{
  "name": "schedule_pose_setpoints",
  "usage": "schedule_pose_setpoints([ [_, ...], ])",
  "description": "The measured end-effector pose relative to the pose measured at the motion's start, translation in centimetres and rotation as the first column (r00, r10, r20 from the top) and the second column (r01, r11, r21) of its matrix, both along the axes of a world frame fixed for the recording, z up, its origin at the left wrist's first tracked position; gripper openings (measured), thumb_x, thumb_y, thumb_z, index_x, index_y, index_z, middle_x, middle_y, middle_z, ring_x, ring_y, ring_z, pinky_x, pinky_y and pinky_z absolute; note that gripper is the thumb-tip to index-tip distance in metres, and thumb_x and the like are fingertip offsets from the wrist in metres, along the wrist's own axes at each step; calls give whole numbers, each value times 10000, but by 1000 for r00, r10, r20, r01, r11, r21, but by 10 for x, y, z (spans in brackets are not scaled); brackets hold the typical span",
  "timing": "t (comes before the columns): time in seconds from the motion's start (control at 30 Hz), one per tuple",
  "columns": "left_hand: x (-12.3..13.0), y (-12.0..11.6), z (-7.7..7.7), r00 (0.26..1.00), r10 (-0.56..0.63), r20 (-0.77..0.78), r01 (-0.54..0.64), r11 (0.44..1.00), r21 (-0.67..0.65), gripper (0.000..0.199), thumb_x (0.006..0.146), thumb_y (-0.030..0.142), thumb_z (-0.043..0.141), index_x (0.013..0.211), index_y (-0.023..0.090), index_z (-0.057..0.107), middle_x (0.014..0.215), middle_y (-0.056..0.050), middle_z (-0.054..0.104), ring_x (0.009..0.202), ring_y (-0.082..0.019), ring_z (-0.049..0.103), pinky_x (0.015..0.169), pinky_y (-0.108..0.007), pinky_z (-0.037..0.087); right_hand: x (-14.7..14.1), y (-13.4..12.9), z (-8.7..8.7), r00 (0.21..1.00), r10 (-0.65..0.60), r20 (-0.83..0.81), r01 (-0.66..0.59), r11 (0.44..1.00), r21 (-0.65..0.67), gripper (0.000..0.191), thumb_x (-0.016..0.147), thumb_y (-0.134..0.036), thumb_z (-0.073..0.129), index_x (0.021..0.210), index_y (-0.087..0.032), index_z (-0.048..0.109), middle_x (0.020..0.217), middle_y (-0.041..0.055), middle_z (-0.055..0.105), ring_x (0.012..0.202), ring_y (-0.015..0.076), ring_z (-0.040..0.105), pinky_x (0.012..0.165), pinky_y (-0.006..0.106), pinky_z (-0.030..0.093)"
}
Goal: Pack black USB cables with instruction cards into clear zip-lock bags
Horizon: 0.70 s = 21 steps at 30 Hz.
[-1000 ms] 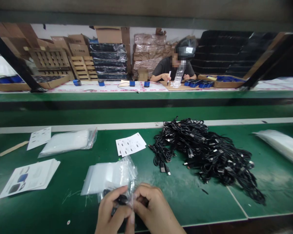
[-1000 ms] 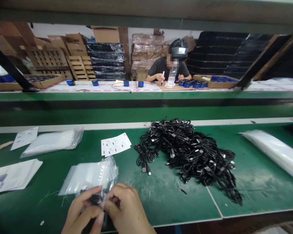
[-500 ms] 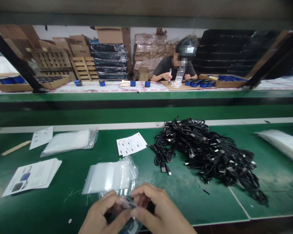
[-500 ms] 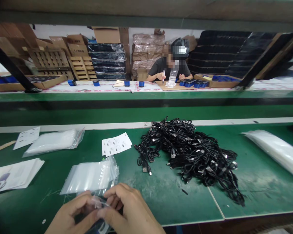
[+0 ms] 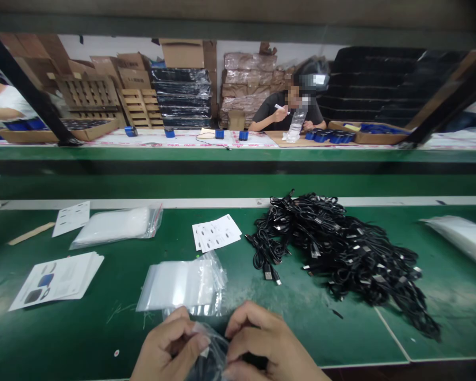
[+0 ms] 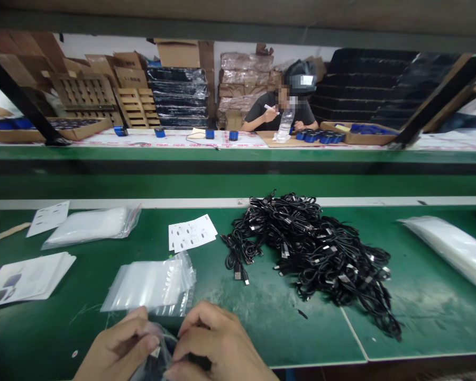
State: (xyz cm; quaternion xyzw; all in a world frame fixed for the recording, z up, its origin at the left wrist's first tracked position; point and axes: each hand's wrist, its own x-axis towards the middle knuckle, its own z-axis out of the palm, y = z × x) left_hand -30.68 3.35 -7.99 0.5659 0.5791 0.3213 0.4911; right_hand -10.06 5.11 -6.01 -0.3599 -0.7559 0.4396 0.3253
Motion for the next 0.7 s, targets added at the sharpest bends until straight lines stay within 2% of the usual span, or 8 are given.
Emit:
schedule_pose_setpoints([
  [0.03, -3, 0, -1, 999, -17, -30, 17, 1000, 12, 379, 797, 492, 558, 593, 174, 585, 643, 47, 395, 562, -100, 430, 514, -185, 349, 1, 0, -1, 998, -59, -28, 58, 998, -34, 83, 754, -121, 691, 745, -192, 650, 829, -1, 585, 755, 125, 585, 677, 226, 437],
  [0.13, -6, 1, 0, 999, 18, -46, -16, 998, 55, 365, 812, 487, 544, 610, 185, 563, 644, 47, 409, 567, -103, 447, 518, -182, 376, 0, -1, -3, 977, -211, -39, 200, 960, -196, 171, 752, -103, 645, 886, -199, 599, 803, -4, 607, 727, 136, 582, 670, 239, 457],
  [0.23, -1, 0, 5, 999, 32, 9, -32, 998, 50, 340, 814, 480, 547, 629, 197, 577, 650, 46, 436, 564, -102, 467, 510, -174, 386, -3, -2, -4, 980, -196, 38, 199, 941, -275, 71, 754, -151, 639, 811, -186, 616, 735, -3, 612, 679, 145, 574, 635, 244, 440],
  [0.27, 1, 0, 6, 999, 46, 27, -48, 998, 45, 327, 811, 475, 553, 637, 202, 593, 652, 45, 446, 572, -102, 471, 516, -171, 386, -5, -2, -4, 978, -203, 58, 211, 938, -275, 39, 768, -168, 621, 733, -182, 612, 690, -8, 593, 653, 142, 560, 614, 240, 422],
  [0.33, 7, -1, 10, 992, 112, 62, -114, 993, 30, 298, 798, 468, 574, 652, 213, 620, 656, 44, 467, 594, -104, 477, 544, -168, 387, -7, -2, -5, 966, -245, 79, 257, 925, -278, 163, 804, -205, 577, 643, -179, 580, 629, -17, 546, 617, 136, 527, 578, 232, 387],
  [0.47, 16, -2, 14, 972, 204, 114, -203, 979, -15, 281, 775, 484, 589, 673, 224, 618, 672, 41, 498, 609, -115, 485, 567, -178, 394, -10, 0, -8, 960, -277, 31, 276, 924, -264, 176, 853, -247, 520, 704, -179, 586, 650, -15, 536, 622, 131, 516, 575, 220, 381],
  [0.6, 16, -3, 13, 983, 173, 59, -177, 983, 55, 286, 806, 458, 557, 650, 221, 588, 659, 39, 476, 579, -116, 460, 528, -194, 369, -11, 0, -12, 963, -268, -17, 263, 955, -138, 199, 873, -222, 506, 700, -172, 593, 674, -8, 545, 638, 123, 527, 604, 211, 386],
  [0.7, 12, -5, 9, 997, 70, -20, -68, 990, 121, 293, 847, 438, 505, 670, 223, 598, 651, 29, 476, 558, -117, 465, 502, -203, 351, -10, 0, -14, 963, -270, -26, 266, 959, -99, 210, 868, -208, 513, 674, -169, 585, 655, -10, 533, 615, 116, 517, 575, 204, 373],
])
